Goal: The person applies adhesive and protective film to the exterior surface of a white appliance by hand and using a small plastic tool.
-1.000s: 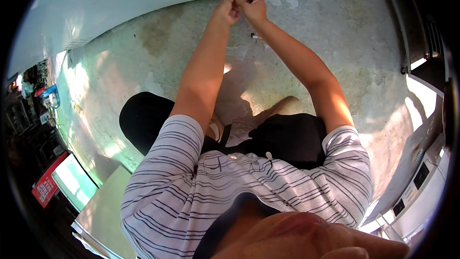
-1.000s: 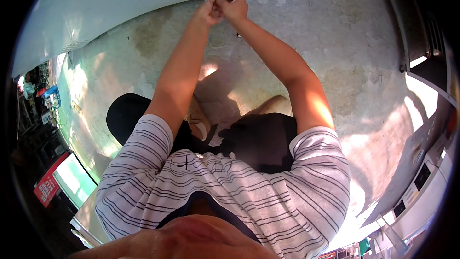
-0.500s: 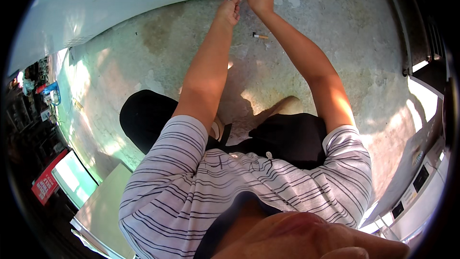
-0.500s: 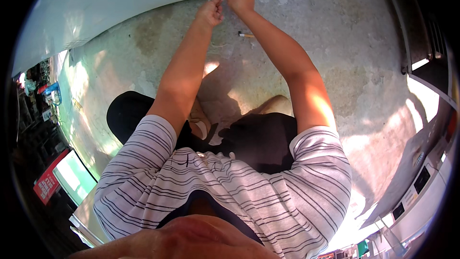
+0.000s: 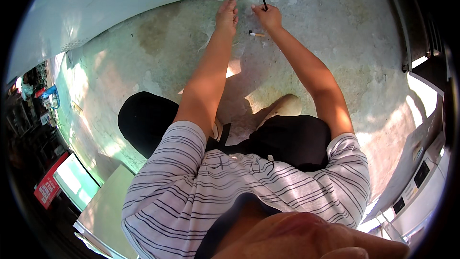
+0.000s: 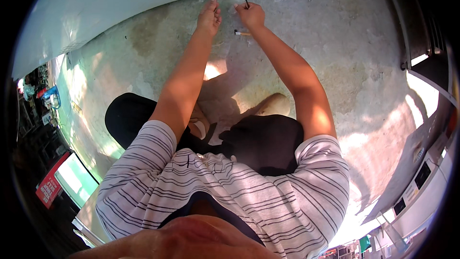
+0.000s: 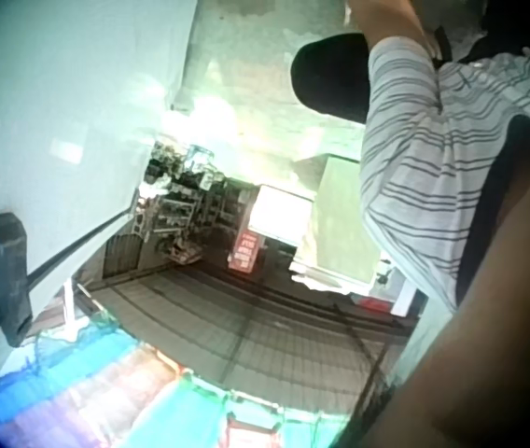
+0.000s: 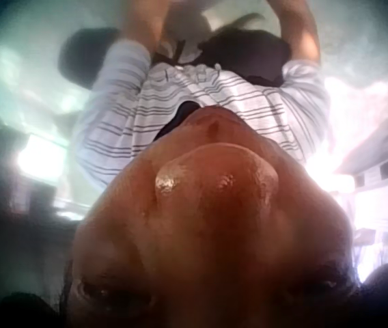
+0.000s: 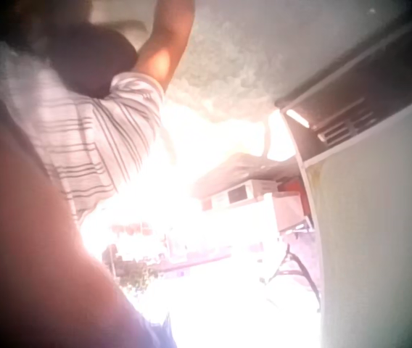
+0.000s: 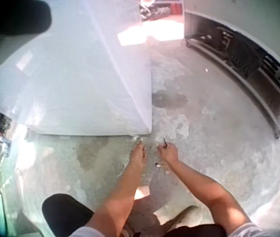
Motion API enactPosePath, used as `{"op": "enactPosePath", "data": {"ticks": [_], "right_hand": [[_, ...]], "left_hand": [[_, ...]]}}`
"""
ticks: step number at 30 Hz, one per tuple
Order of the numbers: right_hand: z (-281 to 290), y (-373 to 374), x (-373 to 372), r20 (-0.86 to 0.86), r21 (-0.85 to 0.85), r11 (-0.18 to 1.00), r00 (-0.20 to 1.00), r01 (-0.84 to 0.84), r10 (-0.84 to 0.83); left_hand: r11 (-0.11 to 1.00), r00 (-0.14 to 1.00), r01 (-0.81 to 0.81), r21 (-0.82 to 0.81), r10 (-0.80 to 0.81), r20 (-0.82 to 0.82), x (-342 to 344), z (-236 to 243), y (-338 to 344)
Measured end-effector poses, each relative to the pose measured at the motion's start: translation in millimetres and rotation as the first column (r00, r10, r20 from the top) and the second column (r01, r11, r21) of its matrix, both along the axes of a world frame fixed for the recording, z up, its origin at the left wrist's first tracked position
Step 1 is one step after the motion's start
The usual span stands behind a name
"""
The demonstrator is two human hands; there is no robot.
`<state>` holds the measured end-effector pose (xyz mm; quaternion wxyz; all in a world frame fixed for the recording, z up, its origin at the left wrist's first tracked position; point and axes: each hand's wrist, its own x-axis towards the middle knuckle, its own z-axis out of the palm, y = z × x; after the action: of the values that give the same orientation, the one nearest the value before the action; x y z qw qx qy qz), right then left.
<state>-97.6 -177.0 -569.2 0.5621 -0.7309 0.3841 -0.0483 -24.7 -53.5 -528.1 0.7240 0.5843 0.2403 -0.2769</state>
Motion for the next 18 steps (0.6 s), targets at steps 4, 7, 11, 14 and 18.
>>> {"op": "enactPosePath", "data": {"ticks": [4, 7, 11, 14, 18], "right_hand": [[1.1, 1.1, 22.4, 0.152, -0.014, 0.998, 0.987, 0.056, -0.053], [6.1, -1.7, 31.0, 0.224, 0.116, 0.993, 0.975, -0.025, -0.001], [18.6, 1.4, 41.1, 0.188, 0.048, 0.997, 0.981, -0.053, 0.043], [26.0, 11.2, 50.8, 0.217, 0.123, 0.992, 0.976, -0.039, 0.012], [23.7, 24.1, 63.5, 0.224, 0.277, 0.959, 0.967, 0.053, -0.118]], "left_hand": [[0.991, 0.976, -0.065, 0.116, 0.039, 0.212, 35.2, -9.9, -11.6], [0.979, 0.921, -0.150, 0.136, 0.089, 0.379, 36.5, -24.1, -13.7], [0.972, 0.891, -0.121, 0.202, 0.016, 0.454, 37.1, -23.4, -11.3], [0.978, 0.887, -0.078, 0.192, -0.019, 0.461, 34.0, -18.4, -9.8], [0.983, 0.905, -0.036, 0.180, -0.044, 0.423, 32.9, -0.4, -11.8]]}}
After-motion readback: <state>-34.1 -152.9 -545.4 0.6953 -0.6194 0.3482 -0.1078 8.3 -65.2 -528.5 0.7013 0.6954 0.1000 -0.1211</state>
